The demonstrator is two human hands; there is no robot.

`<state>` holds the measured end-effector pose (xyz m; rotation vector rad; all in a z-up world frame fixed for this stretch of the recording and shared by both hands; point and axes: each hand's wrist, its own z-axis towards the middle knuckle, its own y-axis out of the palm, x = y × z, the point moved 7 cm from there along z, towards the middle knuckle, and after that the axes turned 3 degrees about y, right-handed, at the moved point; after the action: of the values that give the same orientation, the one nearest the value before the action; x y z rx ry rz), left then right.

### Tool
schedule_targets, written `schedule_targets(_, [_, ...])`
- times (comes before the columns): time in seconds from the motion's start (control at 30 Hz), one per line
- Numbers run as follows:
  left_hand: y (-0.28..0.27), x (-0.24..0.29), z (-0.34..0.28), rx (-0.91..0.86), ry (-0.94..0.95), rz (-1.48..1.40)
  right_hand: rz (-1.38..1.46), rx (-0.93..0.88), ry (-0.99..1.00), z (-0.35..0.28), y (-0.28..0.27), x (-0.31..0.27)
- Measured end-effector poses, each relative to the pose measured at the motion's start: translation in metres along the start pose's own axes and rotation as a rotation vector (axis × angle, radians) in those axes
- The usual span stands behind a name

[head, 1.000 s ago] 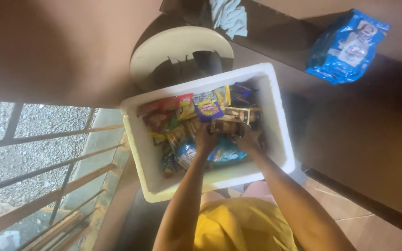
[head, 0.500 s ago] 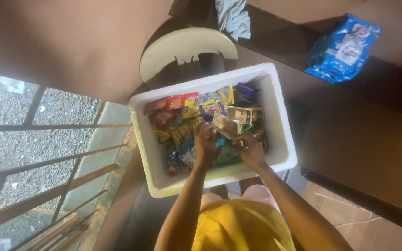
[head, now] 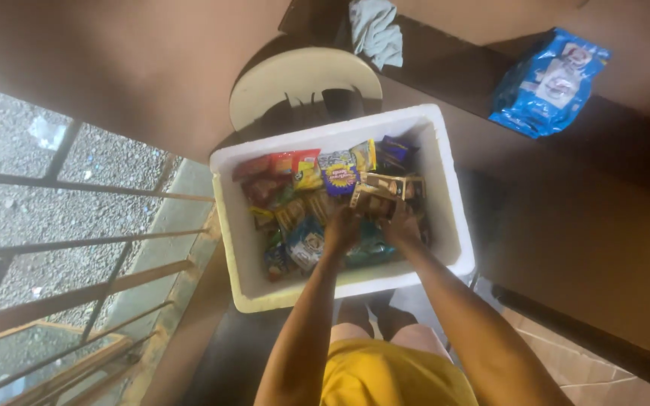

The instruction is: Organizing various food packets and shelving them in a small grocery store or pantry area.

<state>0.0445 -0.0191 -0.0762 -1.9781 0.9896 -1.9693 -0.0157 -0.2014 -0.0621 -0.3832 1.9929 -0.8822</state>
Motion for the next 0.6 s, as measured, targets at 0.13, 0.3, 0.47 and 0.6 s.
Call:
schedule_targets(0.13, [-0.01, 0.024, -0.005, -0.024, -0.036, -0.192, 0.026, -0.035, -0.004, 0.005, 0.021, 0.032])
schedule_targets(0.3, [-0.017, 0.048, -0.01, 0.099, 0.023, -0.07, 0.207, -0.063, -0.076, -0.004, 0.015, 0.018])
schedule_targets(0.47, [-0.025, 0.069, -0.017, 0.093, -0.005, -0.111, 0.063, -0.057, -0.088, -0.031, -0.031, -0.029])
schedule_targets(0.6, [-0.014, 0.054, -0.018, 0.087, 0.164, -0.199, -0.182, -0.076, -0.19, -0.019, -0.013, -0.012])
